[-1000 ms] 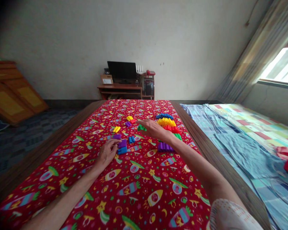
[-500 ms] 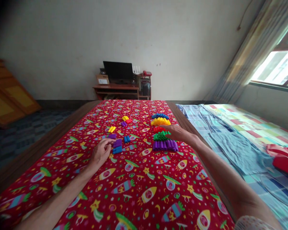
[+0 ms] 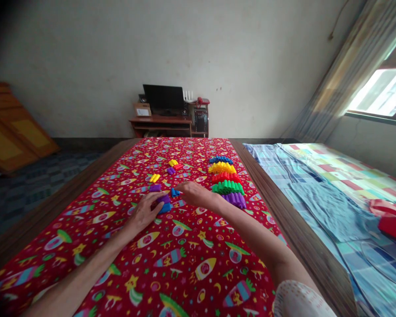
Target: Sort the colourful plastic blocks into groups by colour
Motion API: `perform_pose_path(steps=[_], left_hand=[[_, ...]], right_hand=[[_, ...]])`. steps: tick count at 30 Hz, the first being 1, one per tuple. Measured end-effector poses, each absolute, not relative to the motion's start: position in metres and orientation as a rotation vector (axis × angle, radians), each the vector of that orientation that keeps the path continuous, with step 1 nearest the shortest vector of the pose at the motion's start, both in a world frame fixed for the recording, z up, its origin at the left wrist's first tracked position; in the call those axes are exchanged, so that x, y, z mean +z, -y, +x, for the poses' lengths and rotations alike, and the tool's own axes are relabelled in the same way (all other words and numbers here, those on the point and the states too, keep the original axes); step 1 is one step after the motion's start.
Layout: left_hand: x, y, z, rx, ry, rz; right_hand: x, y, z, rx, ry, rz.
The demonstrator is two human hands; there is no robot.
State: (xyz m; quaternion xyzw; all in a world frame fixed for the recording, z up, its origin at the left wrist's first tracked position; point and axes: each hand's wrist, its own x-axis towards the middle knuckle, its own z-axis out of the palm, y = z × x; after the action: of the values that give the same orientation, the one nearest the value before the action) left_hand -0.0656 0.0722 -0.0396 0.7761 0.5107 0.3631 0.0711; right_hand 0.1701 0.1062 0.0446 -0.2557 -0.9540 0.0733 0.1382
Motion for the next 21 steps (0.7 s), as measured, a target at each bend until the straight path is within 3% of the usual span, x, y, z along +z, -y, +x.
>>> perform_pose_path(steps=[10,16,21], left_hand=[[-0.042,-0.073,-0.065,1.176,-1.712,2.194],[-0.041,-0.068,-0.062,1.202,-1.731,2.197],[-0.04,-0.068,-0.061,1.202,-1.667,2.228]], right_hand=[[0.019,-0.141,0.138,0.232,2.988,-0.628],[0.054,-0.157,0.177,0.202,2.753,-0.691],[0.087,-0.212,0.257,-0.012,2.421,-1.096]])
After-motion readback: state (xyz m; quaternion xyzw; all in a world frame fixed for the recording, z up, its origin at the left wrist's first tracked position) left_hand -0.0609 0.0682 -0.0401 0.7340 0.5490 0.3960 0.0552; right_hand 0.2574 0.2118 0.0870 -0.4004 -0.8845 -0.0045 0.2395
